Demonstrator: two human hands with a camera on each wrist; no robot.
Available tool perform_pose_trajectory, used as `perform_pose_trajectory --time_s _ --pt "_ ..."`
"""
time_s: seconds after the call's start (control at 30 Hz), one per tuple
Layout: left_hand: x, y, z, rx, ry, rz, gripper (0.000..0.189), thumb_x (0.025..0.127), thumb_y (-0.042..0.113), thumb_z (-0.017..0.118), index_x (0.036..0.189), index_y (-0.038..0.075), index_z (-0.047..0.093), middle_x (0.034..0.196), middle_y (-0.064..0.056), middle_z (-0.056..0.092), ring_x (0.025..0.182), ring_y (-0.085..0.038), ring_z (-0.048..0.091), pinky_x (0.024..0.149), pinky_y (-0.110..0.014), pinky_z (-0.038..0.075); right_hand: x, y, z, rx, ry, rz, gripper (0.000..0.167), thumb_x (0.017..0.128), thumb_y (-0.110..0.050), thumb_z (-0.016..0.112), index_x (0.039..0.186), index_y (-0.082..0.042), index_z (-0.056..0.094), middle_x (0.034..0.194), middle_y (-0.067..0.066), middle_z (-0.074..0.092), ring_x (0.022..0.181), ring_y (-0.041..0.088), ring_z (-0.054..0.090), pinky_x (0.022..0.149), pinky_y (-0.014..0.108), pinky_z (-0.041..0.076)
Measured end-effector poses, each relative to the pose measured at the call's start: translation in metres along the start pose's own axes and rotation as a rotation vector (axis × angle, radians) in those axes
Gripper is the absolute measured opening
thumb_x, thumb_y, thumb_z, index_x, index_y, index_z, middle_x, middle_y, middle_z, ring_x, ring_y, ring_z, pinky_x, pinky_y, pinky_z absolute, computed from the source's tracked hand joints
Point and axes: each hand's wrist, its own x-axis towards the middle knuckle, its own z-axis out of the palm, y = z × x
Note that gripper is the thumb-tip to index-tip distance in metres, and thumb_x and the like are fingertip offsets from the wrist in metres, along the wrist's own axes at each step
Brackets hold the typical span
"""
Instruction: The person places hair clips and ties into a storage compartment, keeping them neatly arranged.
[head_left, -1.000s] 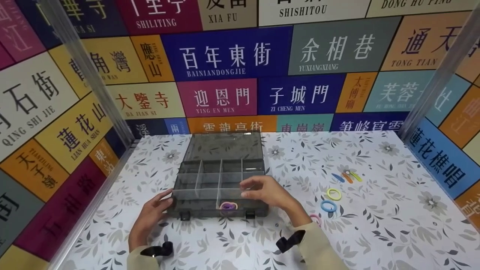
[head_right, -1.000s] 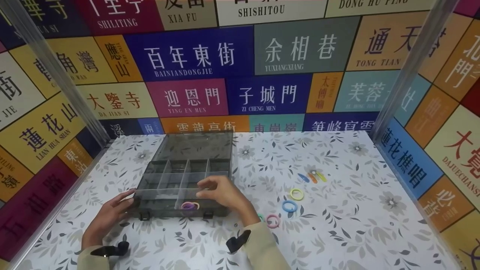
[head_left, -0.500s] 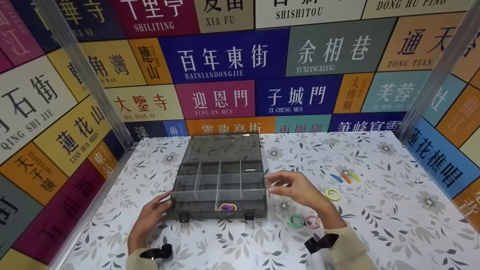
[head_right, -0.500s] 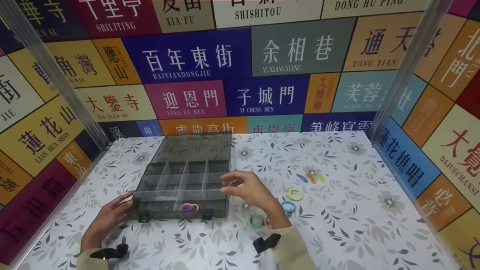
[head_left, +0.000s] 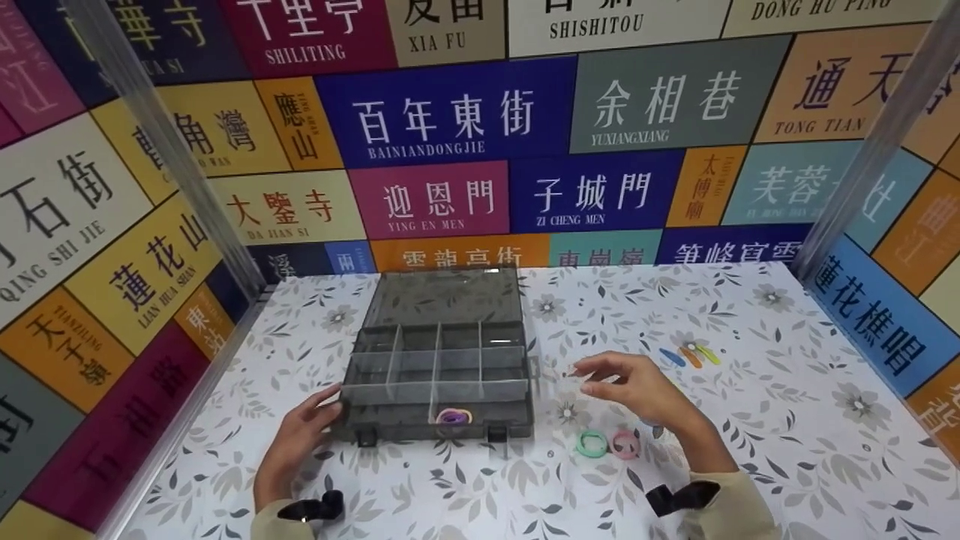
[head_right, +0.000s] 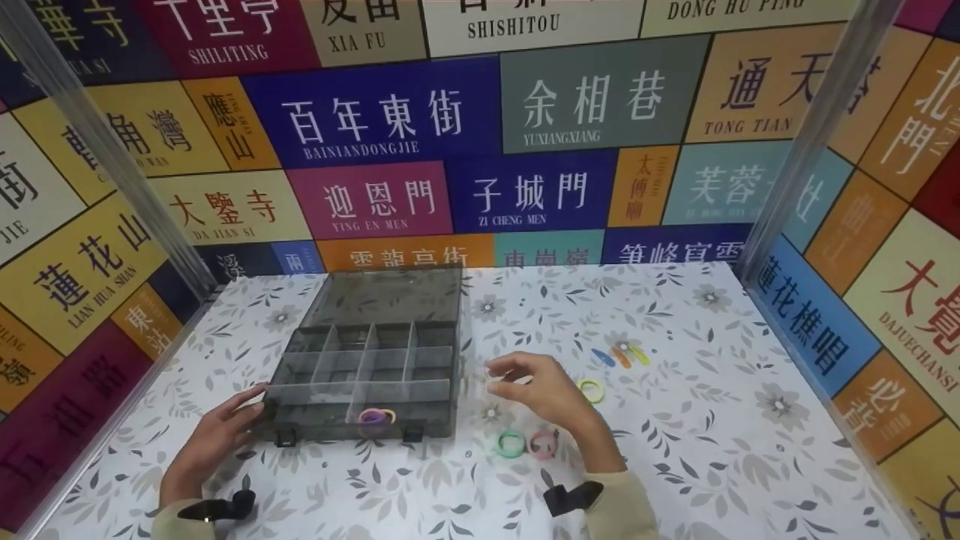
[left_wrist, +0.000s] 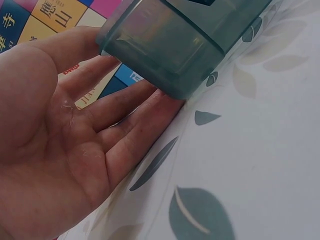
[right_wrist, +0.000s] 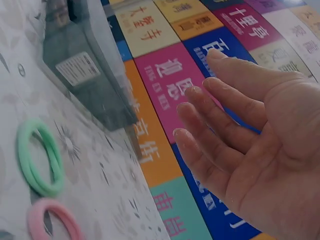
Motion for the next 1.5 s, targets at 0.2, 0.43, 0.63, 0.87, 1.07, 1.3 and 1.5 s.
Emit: perform_pose_trajectory --time_s 0.2,0.43,0.63,0.87,1.07,1.3,1.5 --pt "0.0 -0.003 -0.002 0.011 -0.002 0.017 0.057 0.102 0.031 0.06 0.154 0.016 0.042 0.159 -0.019 0.038 0.144 -0.036 0.042 0.113 -0.054 0.043 -0.011 0.01 -0.021 -0.036 0.108 0.022 0.033 0.094 -0.026 0.071 0.124 -0.012 0.07 0.121 0.011 0.071 0.1 0.001 0.065 0.081 0.023 0.056" --pt "0.0 0.001 0.0 0.016 -0.009 0.022 0.057 0.102 0.032 0.059 0.154 0.016 0.042 0.158 -0.02 0.04 0.142 -0.036 0.044 0.112 -0.053 0.045 -0.025 0.015 -0.041 -0.047 0.188 0.061 0.035 0.094 -0.024 0.071 0.126 -0.008 0.069 0.125 0.015 0.07 0.1 -0.002 0.064 0.079 0.019 0.055" --pt "-0.001 0.002 0.0 0.028 -0.009 -0.009 0.06 0.101 0.035 0.06 0.155 0.016 0.041 0.16 -0.022 0.035 0.146 -0.041 0.037 0.113 -0.057 0.042 -0.034 0.025 -0.056 -0.093 0.238 0.139 0.04 0.094 -0.031 0.071 0.128 -0.01 0.068 0.129 0.014 0.068 0.099 -0.003 0.063 0.082 0.018 0.051" --pt "0.001 0.001 0.0 0.015 -0.002 -0.007 0.059 0.101 0.033 0.06 0.154 0.015 0.042 0.159 -0.022 0.038 0.144 -0.04 0.04 0.111 -0.054 0.045 -0.04 0.042 -0.068 -0.131 0.302 0.193 0.055 0.093 -0.036 0.072 0.14 -0.012 0.059 0.133 0.015 0.065 0.102 -0.009 0.06 0.085 0.012 0.047" --pt "0.003 0.002 -0.001 0.01 -0.006 -0.017 0.058 0.102 0.032 0.059 0.154 0.016 0.042 0.161 -0.019 0.035 0.146 -0.039 0.038 0.114 -0.056 0.041 -0.04 0.059 -0.075 -0.138 0.302 0.233 0.064 0.092 -0.037 0.073 0.147 -0.014 0.051 0.14 0.016 0.06 0.111 0.007 0.059 0.084 0.013 0.047" --pt "0.003 0.002 0.0 0.003 -0.006 -0.017 0.059 0.101 0.034 0.061 0.154 0.016 0.042 0.16 -0.018 0.037 0.146 -0.039 0.039 0.112 -0.054 0.044 -0.041 0.081 -0.077 -0.109 0.235 0.307 0.071 0.091 -0.03 0.076 0.151 -0.01 0.045 0.144 0.022 0.049 0.103 0.016 0.053 0.074 0.022 0.05" --pt "0.002 0.001 -0.001 0.013 -0.017 -0.043 0.061 0.1 0.038 0.061 0.155 0.019 0.041 0.16 -0.021 0.036 0.146 -0.041 0.038 0.114 -0.056 0.042 -0.041 0.095 -0.075 -0.148 0.172 0.385 0.076 0.09 -0.035 0.076 0.152 -0.007 0.043 0.148 0.025 0.046 0.121 0.038 0.054 0.082 0.026 0.048"
